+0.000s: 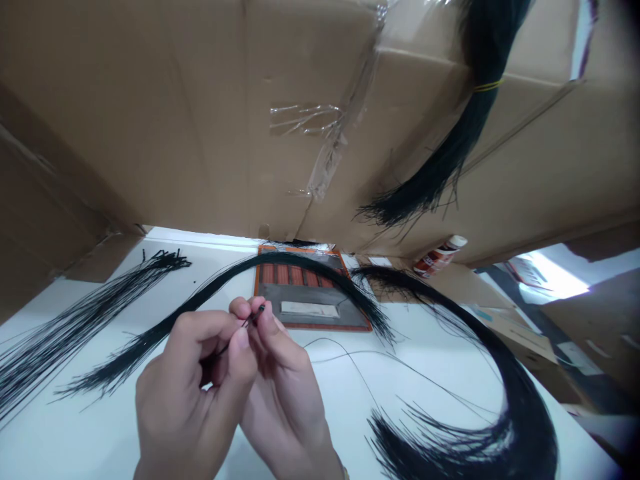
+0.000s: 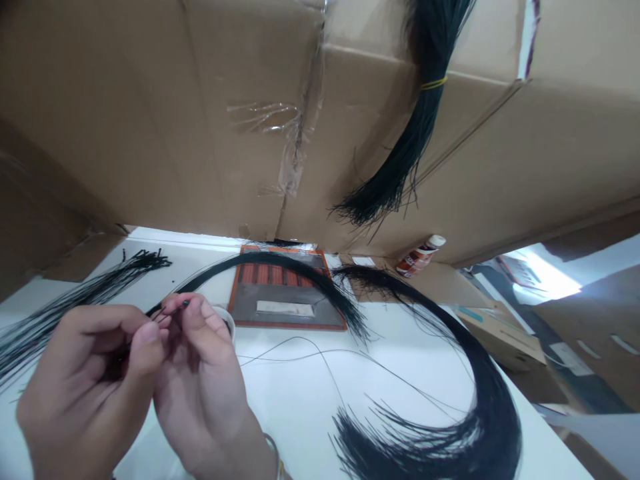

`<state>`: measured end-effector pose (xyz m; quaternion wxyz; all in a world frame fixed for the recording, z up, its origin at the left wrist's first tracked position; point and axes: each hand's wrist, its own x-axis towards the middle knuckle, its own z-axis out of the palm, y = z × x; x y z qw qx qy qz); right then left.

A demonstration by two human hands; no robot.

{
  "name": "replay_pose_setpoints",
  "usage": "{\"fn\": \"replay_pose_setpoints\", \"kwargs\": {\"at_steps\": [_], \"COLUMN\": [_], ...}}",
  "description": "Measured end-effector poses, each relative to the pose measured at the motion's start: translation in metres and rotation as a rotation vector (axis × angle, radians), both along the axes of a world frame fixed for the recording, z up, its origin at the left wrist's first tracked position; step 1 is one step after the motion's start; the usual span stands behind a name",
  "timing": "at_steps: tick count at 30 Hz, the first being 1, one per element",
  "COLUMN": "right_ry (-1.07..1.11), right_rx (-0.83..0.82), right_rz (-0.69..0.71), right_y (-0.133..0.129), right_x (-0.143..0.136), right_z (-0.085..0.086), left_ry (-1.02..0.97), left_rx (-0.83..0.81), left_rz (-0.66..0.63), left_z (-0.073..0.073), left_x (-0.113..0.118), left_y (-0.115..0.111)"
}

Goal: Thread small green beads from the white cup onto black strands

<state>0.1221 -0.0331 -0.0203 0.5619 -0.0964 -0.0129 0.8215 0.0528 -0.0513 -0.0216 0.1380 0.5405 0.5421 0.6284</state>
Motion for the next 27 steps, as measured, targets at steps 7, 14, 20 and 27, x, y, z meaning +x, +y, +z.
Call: {"fn": "replay_pose_setpoints", "kwargs": {"at_steps": [7,14,20,27], "right_ry": [-0.010,-0.018,-0.047,-0.067], "right_rx": [0.025,0.034,0.039,0.036], "right_rz": [0.000,0.000,-0.017,-0.041], "right_y": [0.0041,0.0025,0.0031,0.0049], "right_x": [0.0032,0.0021,0.0031,0.0026], "right_z": [0.0007,-0.0007,0.0009,-0.0005], "left_ry": [0.085,0.142,0.170,0.179], "left_rx": [-0.003,0.021,0.034,0.048], "left_rz": [0.007,0.002,-0.017,-0.013], "left_z": [0.0004,0.0014,0.0003,0.0024], "left_x": [-0.0008,-0.0019,-0.0043,-0.0028], "left_y": [0.0011,0.0020,0.0039,0.0052]}}
